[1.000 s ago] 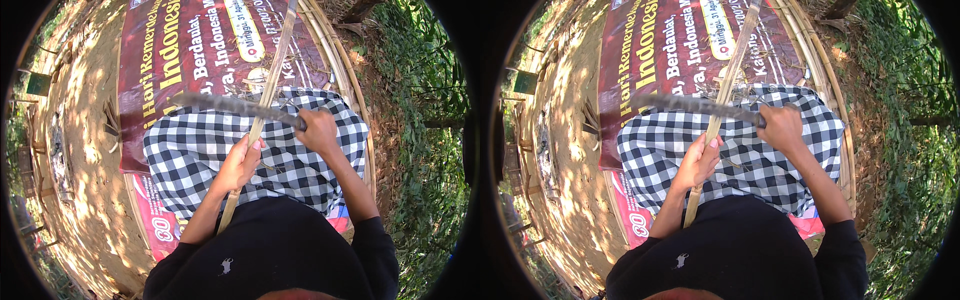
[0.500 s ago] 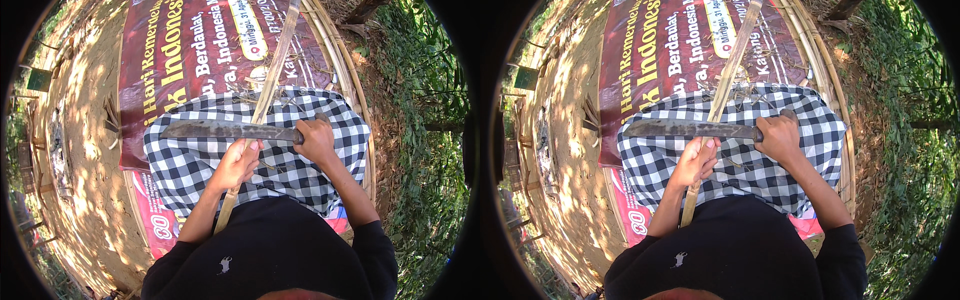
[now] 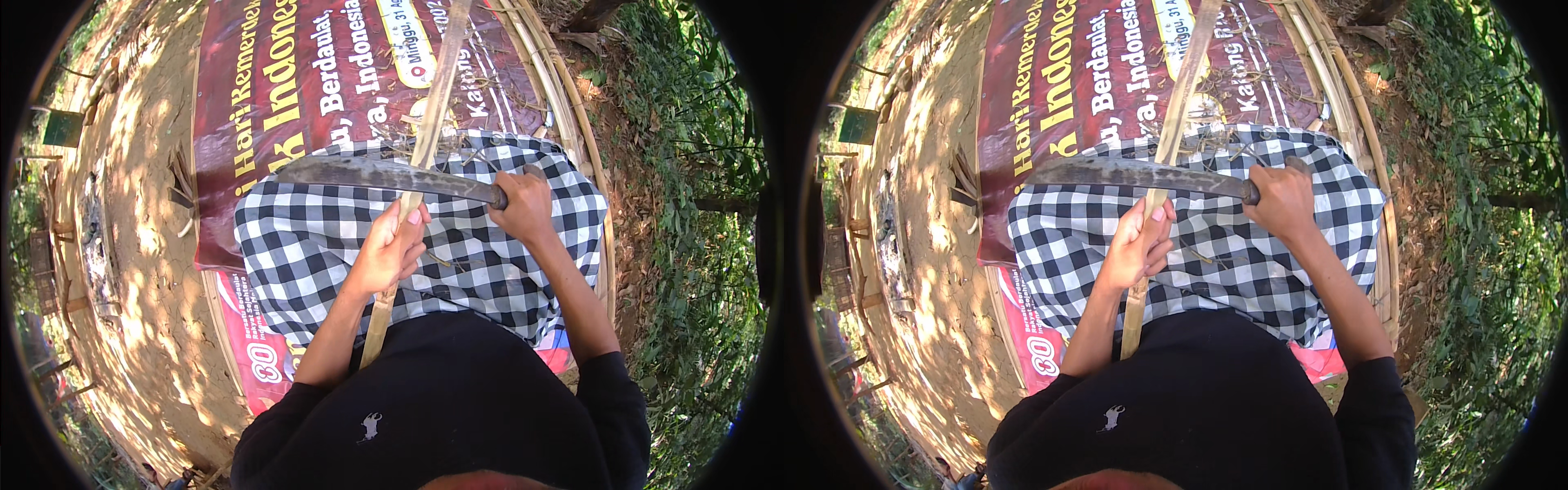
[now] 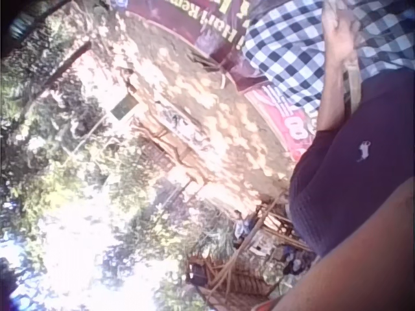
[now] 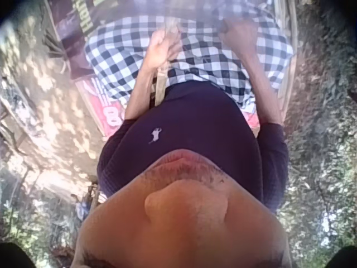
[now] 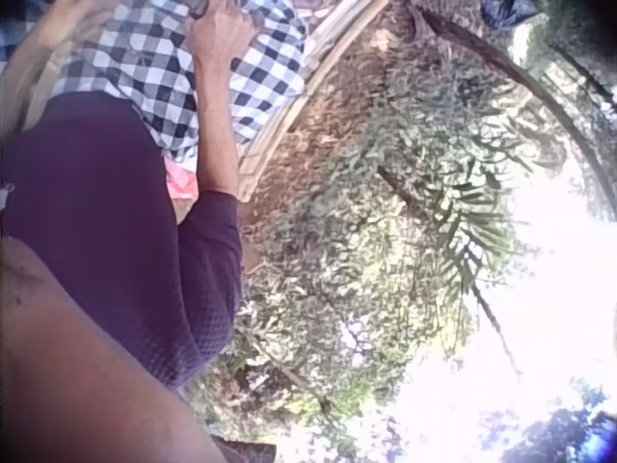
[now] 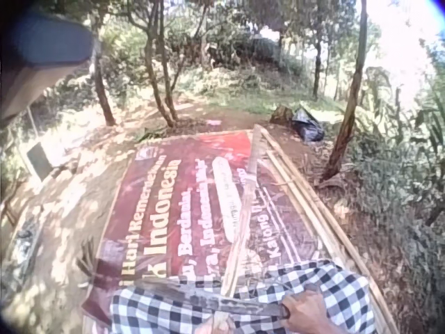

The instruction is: The person shaves a piece of bamboo with a machete, removing thin layers of wood while holding it in their lap.

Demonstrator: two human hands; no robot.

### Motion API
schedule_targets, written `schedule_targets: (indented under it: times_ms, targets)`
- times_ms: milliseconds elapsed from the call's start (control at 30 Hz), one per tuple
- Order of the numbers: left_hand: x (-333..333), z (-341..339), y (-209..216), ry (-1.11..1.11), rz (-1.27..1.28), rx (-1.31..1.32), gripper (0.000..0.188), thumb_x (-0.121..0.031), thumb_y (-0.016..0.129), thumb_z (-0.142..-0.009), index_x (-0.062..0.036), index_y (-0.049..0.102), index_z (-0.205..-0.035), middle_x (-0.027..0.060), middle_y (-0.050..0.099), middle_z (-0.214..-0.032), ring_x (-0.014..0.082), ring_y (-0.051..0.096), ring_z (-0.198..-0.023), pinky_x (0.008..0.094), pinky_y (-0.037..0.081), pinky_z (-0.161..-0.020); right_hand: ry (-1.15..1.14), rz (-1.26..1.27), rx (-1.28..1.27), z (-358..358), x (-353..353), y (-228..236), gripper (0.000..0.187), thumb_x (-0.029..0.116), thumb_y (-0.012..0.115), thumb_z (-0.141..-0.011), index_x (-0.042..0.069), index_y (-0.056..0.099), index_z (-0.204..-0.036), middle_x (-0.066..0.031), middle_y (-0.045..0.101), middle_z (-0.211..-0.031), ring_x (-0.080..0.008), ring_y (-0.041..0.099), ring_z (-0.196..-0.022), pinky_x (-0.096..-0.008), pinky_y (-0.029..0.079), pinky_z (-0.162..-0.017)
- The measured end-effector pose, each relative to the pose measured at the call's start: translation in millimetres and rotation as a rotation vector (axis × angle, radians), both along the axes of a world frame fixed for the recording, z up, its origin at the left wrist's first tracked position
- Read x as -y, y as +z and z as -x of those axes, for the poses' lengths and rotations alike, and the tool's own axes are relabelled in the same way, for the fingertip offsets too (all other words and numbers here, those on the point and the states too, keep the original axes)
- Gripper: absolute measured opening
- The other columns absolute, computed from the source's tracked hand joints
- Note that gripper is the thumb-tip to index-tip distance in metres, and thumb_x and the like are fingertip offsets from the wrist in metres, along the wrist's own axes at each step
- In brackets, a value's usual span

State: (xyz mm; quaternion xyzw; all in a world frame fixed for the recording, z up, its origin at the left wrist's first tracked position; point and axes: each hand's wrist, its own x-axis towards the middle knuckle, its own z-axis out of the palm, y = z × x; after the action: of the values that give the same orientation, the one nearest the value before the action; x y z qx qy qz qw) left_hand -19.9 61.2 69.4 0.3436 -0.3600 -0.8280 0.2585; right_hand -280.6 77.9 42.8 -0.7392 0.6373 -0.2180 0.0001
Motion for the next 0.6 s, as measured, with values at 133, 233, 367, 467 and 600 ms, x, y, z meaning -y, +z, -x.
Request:
schedule_targets:
  times_ms: [133,233,367,467,600]
  targets:
    - [3,-6,-1,0.015,-0.024,-0.062,0.024,-0.031,0.044,-0.109,-0.0081,0.048,-0.109,-0.0055,0.033,-0.066,0.0013,0.028,-0.047,0.0198,0.022,-0.038,0.004,-0.065,0.052,-34,-16,10,0.02,0.014,0.073,-0.061,0.009,0.057,-0.073,-0.0094,0.06,-0.061,-0.033,0.059,-0.058,-0.0448,0.048,-0.066]
    - [4,-5,4,-0.026,0.025,-0.017,0.024,-0.03,0.043,-0.11,-0.0068,0.048,-0.108,-0.0059,0.033,-0.065,0.0015,0.028,-0.046,0.0199,0.022,-0.037,0.039,0.049,0.041,0,6,3,0.023,0.015,0.075,-0.059,0.009,0.057,-0.072,-0.0089,0.061,-0.063,-0.033,0.06,-0.058,-0.0454,0.048,-0.064]
    - [7,-5,-3,0.028,0.014,-0.032,0.022,-0.03,0.044,-0.109,-0.0084,0.049,-0.109,-0.0063,0.032,-0.066,0.0015,0.027,-0.046,0.0192,0.021,-0.037,-0.033,-0.061,-0.024,-22,-3,5,0.019,0.015,0.072,-0.062,0.009,0.056,-0.071,-0.0089,0.061,-0.061,-0.0321,0.061,-0.057,-0.0475,0.049,-0.069]
    - [2,-5,-9,-0.014,0.007,-0.053,0.022,-0.03,0.045,-0.109,-0.0088,0.049,-0.109,-0.0061,0.033,-0.066,0.0015,0.027,-0.046,0.0187,0.021,-0.037,0.121,0.027,-0.026,-19,-6,5,0.017,0.014,0.071,-0.063,0.011,0.056,-0.071,-0.0085,0.062,-0.062,-0.0301,0.062,-0.057,-0.0463,0.048,-0.069]
    - [6,-1,1,0.014,-0.003,-0.013,0.021,-0.029,0.044,-0.109,-0.0089,0.049,-0.109,-0.0058,0.033,-0.066,0.0013,0.026,-0.045,0.0189,0.021,-0.037,-0.071,-0.005,-0.033,-1,13,2,0.017,0.012,0.071,-0.064,0.009,0.057,-0.073,-0.0095,0.064,-0.064,-0.0314,0.062,-0.058,-0.045,0.048,-0.06]
